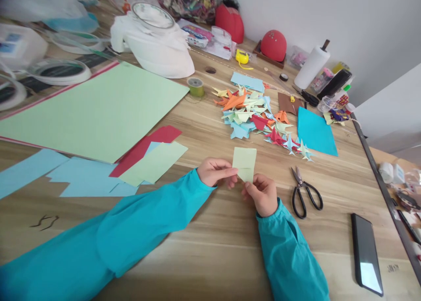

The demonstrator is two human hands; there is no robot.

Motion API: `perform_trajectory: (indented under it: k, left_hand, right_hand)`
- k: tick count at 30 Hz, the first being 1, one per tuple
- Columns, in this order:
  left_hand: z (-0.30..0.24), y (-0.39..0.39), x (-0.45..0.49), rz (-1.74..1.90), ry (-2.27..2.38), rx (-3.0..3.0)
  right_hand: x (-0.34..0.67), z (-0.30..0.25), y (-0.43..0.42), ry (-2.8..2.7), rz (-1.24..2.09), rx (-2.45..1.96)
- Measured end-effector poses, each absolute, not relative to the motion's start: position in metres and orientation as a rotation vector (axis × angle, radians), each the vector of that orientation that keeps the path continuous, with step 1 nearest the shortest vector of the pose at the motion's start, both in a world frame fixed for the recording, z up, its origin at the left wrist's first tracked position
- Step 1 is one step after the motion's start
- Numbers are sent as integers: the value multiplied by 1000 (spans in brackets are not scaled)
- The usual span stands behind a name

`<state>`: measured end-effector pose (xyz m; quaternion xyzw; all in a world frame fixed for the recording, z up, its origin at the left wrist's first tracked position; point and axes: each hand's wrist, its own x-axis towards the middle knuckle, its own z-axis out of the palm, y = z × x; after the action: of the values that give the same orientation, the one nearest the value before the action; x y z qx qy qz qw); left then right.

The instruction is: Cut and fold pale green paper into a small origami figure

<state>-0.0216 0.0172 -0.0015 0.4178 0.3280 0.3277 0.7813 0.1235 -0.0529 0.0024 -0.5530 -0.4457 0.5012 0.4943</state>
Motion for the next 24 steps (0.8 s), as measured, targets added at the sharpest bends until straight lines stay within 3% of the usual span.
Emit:
perform_trajectory:
  k: [24]
  left_hand:
    - [1,16,-21,803,757,834]
  right_hand:
    - [125,2,-53,-1076,1236,-1327]
